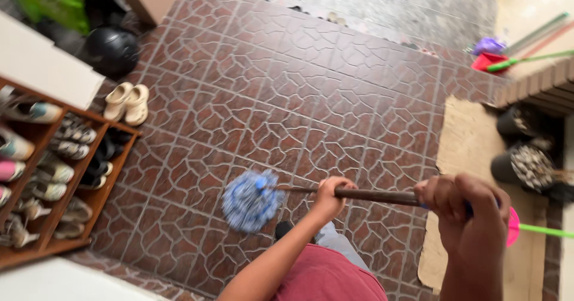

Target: The person mops a tiled floor in a hallway using a blue string mop. They move the mop back and forth across the floor, cleaning the area near a shoe rack and a doorway.

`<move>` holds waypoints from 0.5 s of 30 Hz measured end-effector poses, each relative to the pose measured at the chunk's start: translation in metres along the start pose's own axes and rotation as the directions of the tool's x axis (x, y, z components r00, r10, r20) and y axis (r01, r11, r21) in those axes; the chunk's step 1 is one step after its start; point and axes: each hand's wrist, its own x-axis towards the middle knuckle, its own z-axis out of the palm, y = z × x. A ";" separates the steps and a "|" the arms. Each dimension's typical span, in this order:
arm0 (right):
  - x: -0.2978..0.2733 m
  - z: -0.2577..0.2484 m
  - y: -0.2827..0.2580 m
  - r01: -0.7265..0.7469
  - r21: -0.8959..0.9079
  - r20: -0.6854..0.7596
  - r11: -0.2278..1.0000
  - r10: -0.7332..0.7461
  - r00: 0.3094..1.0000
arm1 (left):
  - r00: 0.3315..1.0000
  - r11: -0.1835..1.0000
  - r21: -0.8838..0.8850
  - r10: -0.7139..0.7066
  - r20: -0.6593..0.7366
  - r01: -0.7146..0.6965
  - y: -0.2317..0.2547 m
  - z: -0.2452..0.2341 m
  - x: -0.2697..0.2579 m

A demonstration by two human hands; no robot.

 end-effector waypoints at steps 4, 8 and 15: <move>-0.027 0.016 0.016 0.144 -0.083 -0.022 0.986 -0.146 0.989 | 0.971 0.964 -0.160 0.227 0.072 -0.213 -0.015 0.010 0.046; -0.026 0.056 0.051 0.107 -0.554 0.091 0.826 -0.068 0.994 | 0.947 0.949 -0.031 0.309 -0.090 -0.313 -0.075 0.023 0.094; -0.007 0.073 0.066 0.493 -0.607 0.524 0.623 -0.153 0.838 | 0.986 0.968 0.223 -0.135 0.093 0.112 -0.067 -0.009 0.099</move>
